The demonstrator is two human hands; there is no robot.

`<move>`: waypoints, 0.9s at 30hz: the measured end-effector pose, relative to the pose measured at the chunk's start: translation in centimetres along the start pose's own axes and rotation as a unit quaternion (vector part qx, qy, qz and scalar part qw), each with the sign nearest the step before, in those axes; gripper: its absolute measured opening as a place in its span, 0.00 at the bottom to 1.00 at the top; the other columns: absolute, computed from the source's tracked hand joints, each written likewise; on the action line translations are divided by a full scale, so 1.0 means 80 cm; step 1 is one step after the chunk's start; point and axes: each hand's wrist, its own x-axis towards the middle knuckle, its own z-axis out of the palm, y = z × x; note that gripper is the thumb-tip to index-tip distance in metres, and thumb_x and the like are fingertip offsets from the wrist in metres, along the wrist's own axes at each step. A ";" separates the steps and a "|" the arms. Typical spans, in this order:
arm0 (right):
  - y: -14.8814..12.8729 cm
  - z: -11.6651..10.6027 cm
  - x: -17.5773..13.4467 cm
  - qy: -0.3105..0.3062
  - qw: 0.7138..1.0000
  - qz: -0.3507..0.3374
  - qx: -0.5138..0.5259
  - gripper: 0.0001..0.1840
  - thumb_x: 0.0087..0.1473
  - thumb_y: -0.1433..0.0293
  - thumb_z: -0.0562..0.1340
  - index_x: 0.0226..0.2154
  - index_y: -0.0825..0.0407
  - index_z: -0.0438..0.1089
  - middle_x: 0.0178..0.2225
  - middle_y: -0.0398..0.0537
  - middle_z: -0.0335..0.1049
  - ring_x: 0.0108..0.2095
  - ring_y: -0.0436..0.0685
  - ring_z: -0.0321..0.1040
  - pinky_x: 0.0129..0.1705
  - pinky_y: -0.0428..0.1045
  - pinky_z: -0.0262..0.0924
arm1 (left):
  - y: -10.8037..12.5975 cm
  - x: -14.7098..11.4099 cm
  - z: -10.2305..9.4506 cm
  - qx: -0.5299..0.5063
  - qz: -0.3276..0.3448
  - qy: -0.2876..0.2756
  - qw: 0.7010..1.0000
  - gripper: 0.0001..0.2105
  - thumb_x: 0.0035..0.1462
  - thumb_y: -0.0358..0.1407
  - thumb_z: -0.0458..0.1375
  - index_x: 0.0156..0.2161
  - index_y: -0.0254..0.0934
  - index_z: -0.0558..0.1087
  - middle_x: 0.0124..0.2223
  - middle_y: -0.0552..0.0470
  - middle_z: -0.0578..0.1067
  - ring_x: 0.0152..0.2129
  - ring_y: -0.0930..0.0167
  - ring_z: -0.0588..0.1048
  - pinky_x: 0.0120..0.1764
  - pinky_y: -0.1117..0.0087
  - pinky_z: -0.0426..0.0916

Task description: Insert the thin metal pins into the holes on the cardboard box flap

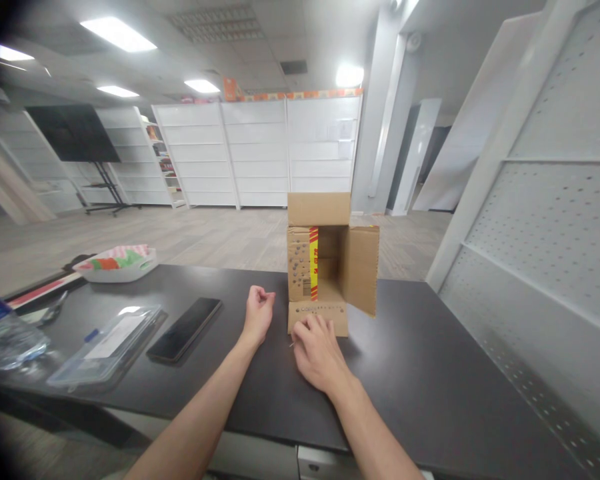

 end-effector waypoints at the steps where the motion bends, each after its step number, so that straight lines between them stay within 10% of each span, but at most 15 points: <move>1: 0.001 0.000 0.000 0.012 1.000 0.006 0.008 0.08 0.54 0.77 0.52 0.32 0.49 0.63 0.37 0.45 0.64 0.40 0.57 0.57 0.41 0.52 0.47 | 0.001 0.000 0.000 -0.001 -0.002 0.000 1.000 0.10 0.53 0.31 0.55 0.30 0.38 0.55 0.26 0.60 0.56 0.22 0.78 0.57 0.28 0.76 0.54; 14: 0.035 0.017 0.007 0.263 0.956 0.104 0.081 0.05 0.57 0.67 0.55 0.33 0.50 0.64 0.33 0.46 0.69 0.37 0.57 0.65 0.43 0.53 0.52 | -0.010 0.004 0.000 0.012 0.008 -0.001 1.000 0.10 0.54 0.32 0.55 0.30 0.38 0.54 0.26 0.60 0.56 0.22 0.77 0.56 0.28 0.75 0.54; 27: 0.046 0.020 0.011 0.327 0.913 0.168 0.177 0.09 0.57 0.63 0.56 0.38 0.51 0.63 0.35 0.51 0.70 0.36 0.58 0.67 0.41 0.54 0.61 | -0.008 0.004 -0.001 0.005 0.001 0.000 1.000 0.10 0.53 0.33 0.56 0.30 0.38 0.55 0.27 0.59 0.57 0.24 0.78 0.58 0.30 0.76 0.55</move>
